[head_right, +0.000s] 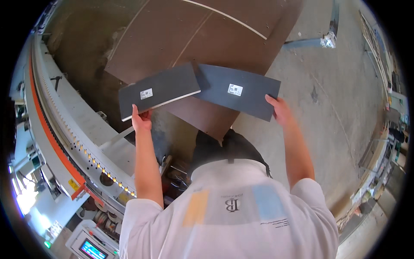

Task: The person feeds several dark and light wood panels into an edge-banding machine by hand, one at a time, and then stacks the processed panels onto a cart.

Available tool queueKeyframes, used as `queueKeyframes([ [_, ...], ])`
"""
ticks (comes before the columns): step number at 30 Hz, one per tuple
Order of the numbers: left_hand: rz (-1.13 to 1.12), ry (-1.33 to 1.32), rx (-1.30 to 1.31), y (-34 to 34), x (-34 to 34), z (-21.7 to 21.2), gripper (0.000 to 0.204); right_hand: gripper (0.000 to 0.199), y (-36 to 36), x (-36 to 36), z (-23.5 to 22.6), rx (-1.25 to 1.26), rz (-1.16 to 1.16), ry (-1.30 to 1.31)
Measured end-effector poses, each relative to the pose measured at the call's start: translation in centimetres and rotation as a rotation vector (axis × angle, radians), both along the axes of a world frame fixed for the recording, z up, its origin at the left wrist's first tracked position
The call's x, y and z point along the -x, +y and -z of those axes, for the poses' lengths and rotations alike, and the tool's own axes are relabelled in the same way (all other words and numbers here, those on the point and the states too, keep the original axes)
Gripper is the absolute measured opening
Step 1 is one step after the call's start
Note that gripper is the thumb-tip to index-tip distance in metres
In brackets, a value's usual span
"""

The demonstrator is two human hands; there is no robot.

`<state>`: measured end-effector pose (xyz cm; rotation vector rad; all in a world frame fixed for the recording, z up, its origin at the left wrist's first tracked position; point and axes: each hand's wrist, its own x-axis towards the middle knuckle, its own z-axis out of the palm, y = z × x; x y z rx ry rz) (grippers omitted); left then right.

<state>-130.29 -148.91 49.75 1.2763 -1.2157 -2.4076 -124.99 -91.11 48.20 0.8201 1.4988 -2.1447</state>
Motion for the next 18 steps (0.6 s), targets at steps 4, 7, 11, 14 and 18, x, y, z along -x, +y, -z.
queueKeyframes([
  [4, -0.211, 0.182, -0.009, 1.8, -7.9, -4.4, 0.04, 0.044, -0.5, -0.5, -1.6, 0.006, 0.073, 0.137],
  [7, -0.406, 0.316, 0.013, 1.4, -16.3, -7.5, 0.041, 0.04, -0.6, 0.0, -2.6, 0.08, 0.048, 0.23],
  [11, -0.66, 0.428, 0.089, 2.1, -27.9, -10.7, 0.043, 0.053, -1.3, 1.1, -3.6, 0.272, -0.039, 0.369],
  [14, -0.9, 0.443, 0.155, 3.6, -37.6, -11.5, 0.043, 0.057, -3.8, 1.3, -6.5, 0.44, -0.111, 0.429],
  [18, -1.162, 0.447, 0.326, 13.2, -49.6, -13.8, 0.042, 0.056, -3.0, 1.2, -7.2, 0.618, -0.247, 0.39],
])
